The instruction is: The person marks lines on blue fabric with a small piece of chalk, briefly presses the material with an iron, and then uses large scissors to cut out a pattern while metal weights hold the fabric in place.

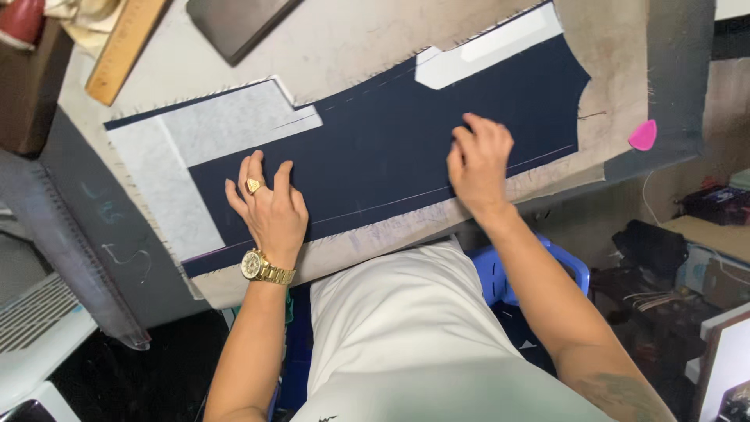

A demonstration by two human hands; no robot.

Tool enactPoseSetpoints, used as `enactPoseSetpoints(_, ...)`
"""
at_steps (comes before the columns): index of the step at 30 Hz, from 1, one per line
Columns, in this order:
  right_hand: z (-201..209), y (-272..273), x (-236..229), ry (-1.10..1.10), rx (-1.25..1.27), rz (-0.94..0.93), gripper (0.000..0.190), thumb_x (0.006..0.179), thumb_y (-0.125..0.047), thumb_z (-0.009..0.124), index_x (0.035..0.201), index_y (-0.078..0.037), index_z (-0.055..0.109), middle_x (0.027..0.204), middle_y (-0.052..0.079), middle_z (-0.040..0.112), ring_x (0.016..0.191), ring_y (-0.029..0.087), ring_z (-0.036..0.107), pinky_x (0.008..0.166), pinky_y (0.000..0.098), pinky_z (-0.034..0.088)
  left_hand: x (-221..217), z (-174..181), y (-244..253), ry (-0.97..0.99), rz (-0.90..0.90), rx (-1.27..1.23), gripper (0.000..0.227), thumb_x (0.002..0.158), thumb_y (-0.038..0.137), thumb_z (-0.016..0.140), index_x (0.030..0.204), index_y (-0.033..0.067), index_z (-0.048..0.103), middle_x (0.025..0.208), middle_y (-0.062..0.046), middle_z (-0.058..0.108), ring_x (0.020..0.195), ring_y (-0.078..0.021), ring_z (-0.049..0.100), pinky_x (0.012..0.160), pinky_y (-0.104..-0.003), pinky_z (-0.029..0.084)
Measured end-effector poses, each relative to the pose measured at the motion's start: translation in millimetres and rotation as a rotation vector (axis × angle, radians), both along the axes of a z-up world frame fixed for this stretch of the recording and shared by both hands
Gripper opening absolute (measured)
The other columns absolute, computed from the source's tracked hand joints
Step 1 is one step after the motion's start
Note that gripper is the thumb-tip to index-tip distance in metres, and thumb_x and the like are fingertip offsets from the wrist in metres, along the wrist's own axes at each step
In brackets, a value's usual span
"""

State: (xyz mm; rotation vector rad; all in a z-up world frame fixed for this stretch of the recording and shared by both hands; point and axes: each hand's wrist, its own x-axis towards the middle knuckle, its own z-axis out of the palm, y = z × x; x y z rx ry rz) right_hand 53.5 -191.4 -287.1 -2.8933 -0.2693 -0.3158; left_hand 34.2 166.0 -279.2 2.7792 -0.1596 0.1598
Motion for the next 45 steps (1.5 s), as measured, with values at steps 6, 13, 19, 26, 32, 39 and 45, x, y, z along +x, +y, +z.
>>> enactPoseSetpoints(6,3.6,-14.2,8.3,0.036,0.054,-0.053,0.024,0.09,-0.001,0.068,0.112,-0.007,0.074,0.122,0.011,0.066,0.115,0.028,0.058,0.101,0.0481,0.037,20.8,15.9,-84.6,0.136,-0.108,0.044,0.048,0.078,0.001,0.076,0.124,0.0142,0.068,0.145,-0.021,0.052,0.14,-0.0409,0.045,0.109,-0.07,0.025)
enactPoseSetpoints(13,12.6,-33.4,19.8,0.026,0.177,0.079,0.02,0.091,0.0,0.064,0.11,-0.003,0.07,0.115,0.016,0.064,0.104,0.033,0.061,0.093,0.0511,0.043,30.6,10.0,-128.5,0.151,-0.086,0.101,0.045,0.078,0.004,0.075,0.121,0.0176,0.069,0.137,-0.014,0.055,0.134,-0.0349,0.05,0.108,-0.058,0.032)
enactPoseSetpoints(19,1.8,-39.3,19.8,0.025,0.317,0.122,0.02,0.091,-0.003,0.062,0.11,-0.004,0.07,0.115,0.017,0.064,0.102,0.034,0.061,0.092,0.0534,0.046,32.3,7.9,-159.8,0.179,-0.107,0.192,0.041,0.082,0.004,0.074,0.12,0.0189,0.07,0.136,-0.013,0.056,0.132,-0.0339,0.053,0.109,-0.054,0.035)
enactPoseSetpoints(26,29.0,-50.7,28.7,0.05,0.39,0.104,0.019,0.096,0.006,0.057,0.106,-0.005,0.067,0.112,0.017,0.064,0.096,0.032,0.06,0.084,0.0479,0.047,41.1,29.5,-215.0,0.157,-0.177,0.155,0.047,0.084,-0.007,0.068,0.127,0.0128,0.068,0.135,-0.019,0.057,0.126,-0.0368,0.057,0.104,-0.052,0.041)
enactPoseSetpoints(32,32.5,-72.4,27.3,0.144,0.371,0.066,0.022,0.093,0.011,0.055,0.105,-0.006,0.062,0.117,0.016,0.063,0.096,0.031,0.057,0.08,0.0463,0.044,55.2,33.1,-248.1,0.16,-0.255,0.099,0.038,0.089,-0.003,0.063,0.125,0.0077,0.069,0.134,-0.023,0.058,0.122,-0.0392,0.059,0.103,-0.054,0.045)
enactPoseSetpoints(39,36.3,-105.0,30.2,0.192,0.304,-0.044,0.021,0.094,0.009,0.053,0.104,-0.008,0.059,0.111,0.011,0.059,0.089,0.028,0.054,0.074,0.0437,0.04,61.4,36.5,-281.6,0.217,-0.298,0.177,0.041,0.086,-0.001,0.062,0.123,0.0147,0.069,0.137,-0.018,0.054,0.125,-0.0371,0.055,0.102,-0.055,0.043)
enactPoseSetpoints(45,34.5,-115.9,29.4,0.226,0.291,0.004,0.023,0.092,0.009,0.053,0.105,-0.008,0.059,0.116,0.012,0.059,0.093,0.028,0.054,0.074,0.0436,0.041,70.3,40.2,-284.8,0.25,-0.306,0.158,0.042,0.083,0.003,0.064,0.124,0.0137,0.068,0.134,-0.02,0.056,0.123,-0.0385,0.057,0.104,-0.054,0.043)
